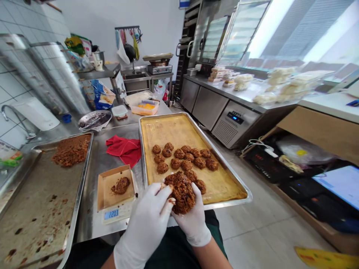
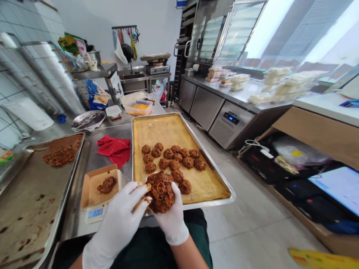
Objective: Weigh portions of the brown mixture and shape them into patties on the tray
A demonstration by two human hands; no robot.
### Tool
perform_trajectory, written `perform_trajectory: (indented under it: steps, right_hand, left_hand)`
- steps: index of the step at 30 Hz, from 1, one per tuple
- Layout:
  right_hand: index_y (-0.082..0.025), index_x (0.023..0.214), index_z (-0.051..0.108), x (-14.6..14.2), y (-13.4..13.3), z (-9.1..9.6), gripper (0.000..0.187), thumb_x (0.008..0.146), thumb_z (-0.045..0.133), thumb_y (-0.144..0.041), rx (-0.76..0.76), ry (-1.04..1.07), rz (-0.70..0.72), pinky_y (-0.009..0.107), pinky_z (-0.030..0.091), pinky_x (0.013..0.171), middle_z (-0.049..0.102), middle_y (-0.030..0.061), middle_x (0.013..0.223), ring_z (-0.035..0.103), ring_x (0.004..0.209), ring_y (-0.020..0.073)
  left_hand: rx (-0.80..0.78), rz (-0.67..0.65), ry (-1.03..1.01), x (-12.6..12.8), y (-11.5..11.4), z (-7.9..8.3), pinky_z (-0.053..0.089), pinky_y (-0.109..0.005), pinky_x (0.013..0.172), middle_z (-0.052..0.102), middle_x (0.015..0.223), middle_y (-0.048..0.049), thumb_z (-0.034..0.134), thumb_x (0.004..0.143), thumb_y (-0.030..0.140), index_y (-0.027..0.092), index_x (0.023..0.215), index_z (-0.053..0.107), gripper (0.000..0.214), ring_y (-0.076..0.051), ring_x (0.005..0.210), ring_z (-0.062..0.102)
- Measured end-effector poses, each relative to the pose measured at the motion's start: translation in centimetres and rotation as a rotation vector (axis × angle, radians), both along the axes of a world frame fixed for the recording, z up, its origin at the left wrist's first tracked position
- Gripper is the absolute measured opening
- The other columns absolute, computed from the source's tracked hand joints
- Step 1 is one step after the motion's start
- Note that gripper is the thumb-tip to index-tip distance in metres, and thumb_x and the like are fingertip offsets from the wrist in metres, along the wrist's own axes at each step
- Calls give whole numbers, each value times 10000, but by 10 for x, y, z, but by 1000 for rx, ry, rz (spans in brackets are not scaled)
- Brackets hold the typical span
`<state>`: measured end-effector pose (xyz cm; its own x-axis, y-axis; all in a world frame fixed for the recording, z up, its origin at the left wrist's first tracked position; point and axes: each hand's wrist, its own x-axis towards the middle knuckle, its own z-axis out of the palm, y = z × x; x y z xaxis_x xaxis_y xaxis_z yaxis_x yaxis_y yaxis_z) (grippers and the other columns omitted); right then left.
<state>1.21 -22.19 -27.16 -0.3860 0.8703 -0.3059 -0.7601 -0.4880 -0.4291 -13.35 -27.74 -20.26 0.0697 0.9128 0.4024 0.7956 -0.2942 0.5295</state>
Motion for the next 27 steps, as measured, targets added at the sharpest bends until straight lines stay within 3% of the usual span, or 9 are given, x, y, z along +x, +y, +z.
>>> perform_trajectory:
  steps: [4,11,15,19,24,27]
  right_hand:
    - [-296,1111,712,-1,1,1,341,839,655,-494,-78,28,40,459,466,1125,780,11,1141,619,1257,235]
    - [-288,1032,754,-6,3,1,287,842,641,-471,-223,39,15,473,447,1149,804,-2,1049,611,1266,261]
    - [-316,944,754,-6,5,-2,209,842,649,-465,-186,-6,20,468,416,1177,805,-9,1012,590,1289,243]
    - [-336,1054,725,-2,7,-9,250,834,665,-440,-120,-24,30,492,407,1182,786,-6,1098,569,1312,244]
    - [-358,1102,707,1,7,-20,280,827,690,-407,-78,-47,-3,478,410,1180,782,-23,1116,587,1292,229]
    - [-301,1077,727,0,5,-15,289,827,682,-440,-127,-28,49,443,428,1165,792,-7,1100,604,1277,230]
  left_hand:
    - [-74,1,73,12,12,2,565,-390,906,665,1075,-58,527,950,173,223,1098,632,188,-225,1014,654]
    - [-160,-6,403,14,6,29,555,-372,669,634,889,-44,576,892,104,201,942,606,113,-233,793,636]
    - [-113,-19,468,16,12,22,537,-372,623,622,849,-49,565,891,107,188,880,583,83,-239,758,627]
    - [-93,-2,467,13,16,10,534,-381,654,610,857,-47,554,898,118,195,899,557,77,-244,780,619]
    - [-116,-11,419,10,10,16,528,-362,665,618,875,-36,531,907,92,204,900,553,114,-226,783,618]
    - [-127,-9,430,9,11,17,520,-363,657,629,869,-38,544,894,99,208,891,567,112,-233,779,622]
